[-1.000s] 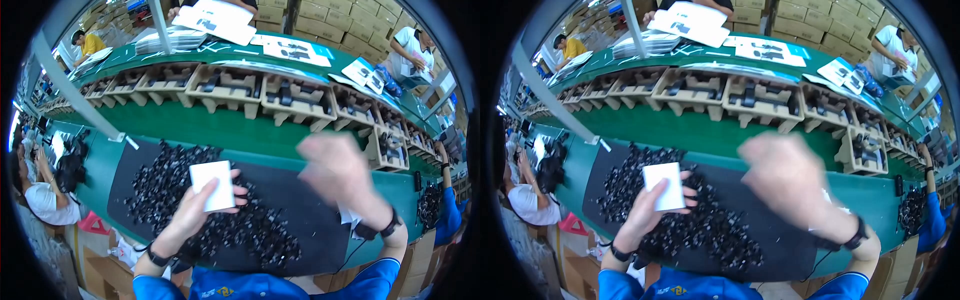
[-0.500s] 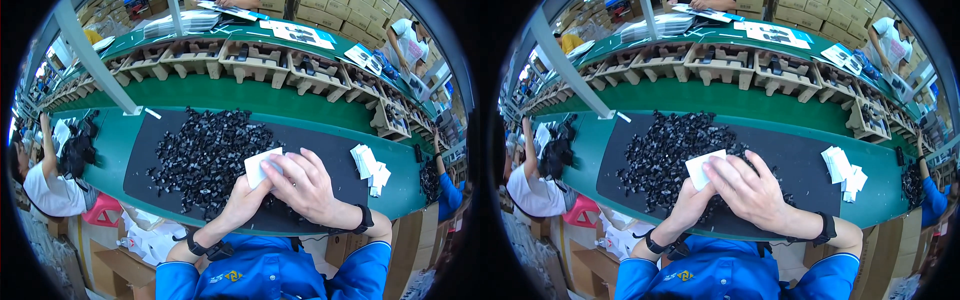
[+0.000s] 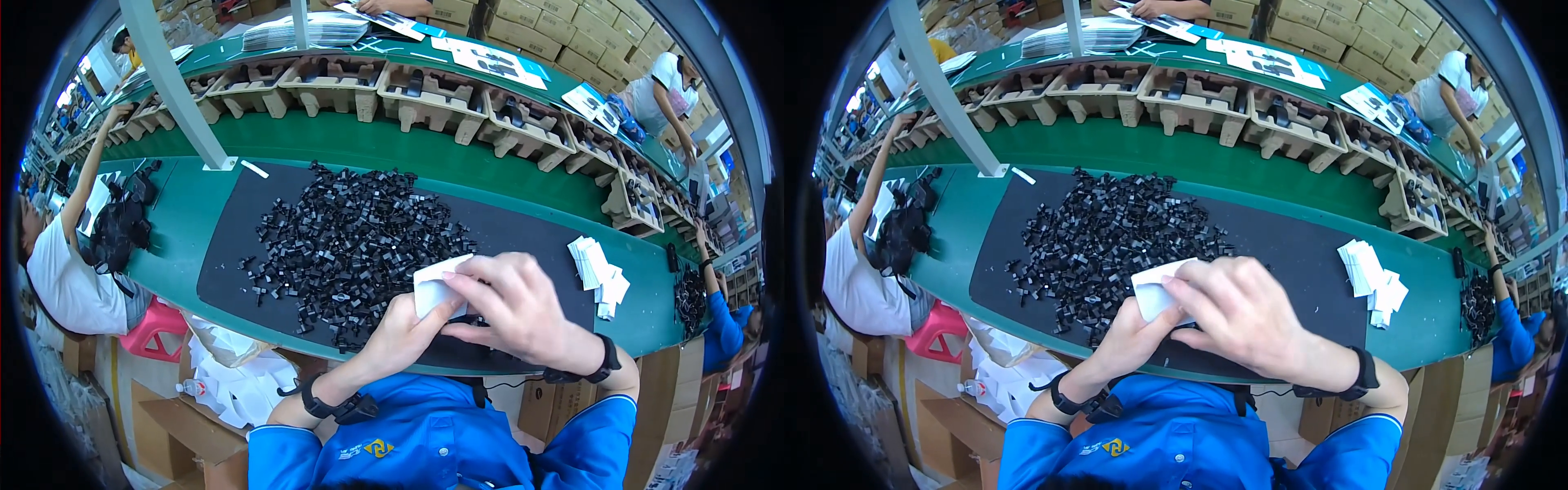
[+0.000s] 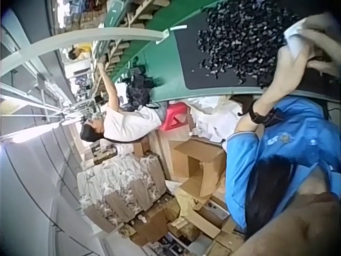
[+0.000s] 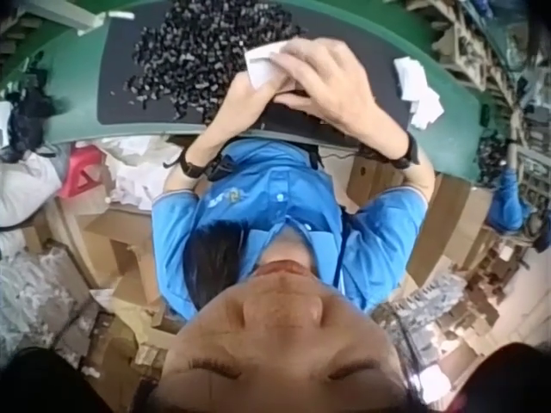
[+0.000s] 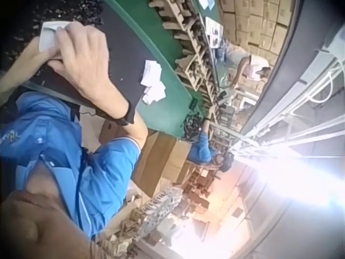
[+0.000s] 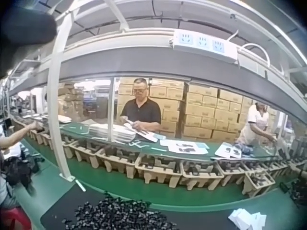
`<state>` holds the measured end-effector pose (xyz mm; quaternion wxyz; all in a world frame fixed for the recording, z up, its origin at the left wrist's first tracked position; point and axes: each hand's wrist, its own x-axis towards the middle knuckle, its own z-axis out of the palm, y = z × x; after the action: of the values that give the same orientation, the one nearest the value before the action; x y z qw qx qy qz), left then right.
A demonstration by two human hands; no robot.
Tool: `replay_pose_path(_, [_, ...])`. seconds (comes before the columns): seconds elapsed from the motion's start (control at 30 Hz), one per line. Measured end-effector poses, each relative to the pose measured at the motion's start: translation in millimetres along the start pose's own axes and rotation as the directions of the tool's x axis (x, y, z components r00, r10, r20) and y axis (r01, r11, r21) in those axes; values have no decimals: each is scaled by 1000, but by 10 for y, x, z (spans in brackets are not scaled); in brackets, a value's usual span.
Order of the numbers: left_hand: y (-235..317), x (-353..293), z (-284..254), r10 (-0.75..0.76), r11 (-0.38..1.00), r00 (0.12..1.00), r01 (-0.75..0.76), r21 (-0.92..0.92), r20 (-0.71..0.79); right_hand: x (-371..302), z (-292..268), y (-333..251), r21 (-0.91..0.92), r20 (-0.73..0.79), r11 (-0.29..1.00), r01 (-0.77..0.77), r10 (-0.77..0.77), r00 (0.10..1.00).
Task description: The person repeatedly folds black plastic parts into small white papers and sets the bundles aside. They also briefly assemble a black handle and circular base into a cardboard tray on the conveyor belt.
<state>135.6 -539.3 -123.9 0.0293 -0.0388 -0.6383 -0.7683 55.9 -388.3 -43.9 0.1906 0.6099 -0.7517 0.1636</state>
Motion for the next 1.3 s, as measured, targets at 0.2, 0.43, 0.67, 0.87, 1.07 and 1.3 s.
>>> replay_pose_path(0.2, [56, 100, -43, -69, 996, 994, 64, 57, 85, 148, -288, 325, 318, 210, 945, -72, 4, 978])
replay_pose_path(0.43, [80, 268, -80, -323, 942, 925, 335, -27, 199, -13, -217, 364, 588, 435, 774, -236, -56, 899])
replay_pose_path(0.67, [-218, 262, 107, -96, 905, 915, -85, 417, 393, -149, -116, 418, 439, 872, 790, -428, -260, 414])
replay_pose_path(0.87, [-136, 322, -102, -299, 944, 954, 295, 147, 1, -767, 137, 1355, 205, 305, 941, -270, 201, 931])
replay_pose_path(1.07, [-150, 388, -121, -300, 954, 948, 300, -18, -106, -1043, 697, 1524, 88, 507, 817, -569, 455, 732])
replay_pose_path(1.3, [-210, 404, -106, -269, 963, 948, 265, -45, -172, -1024, 824, 1521, -149, 395, 850, -506, 520, 757])
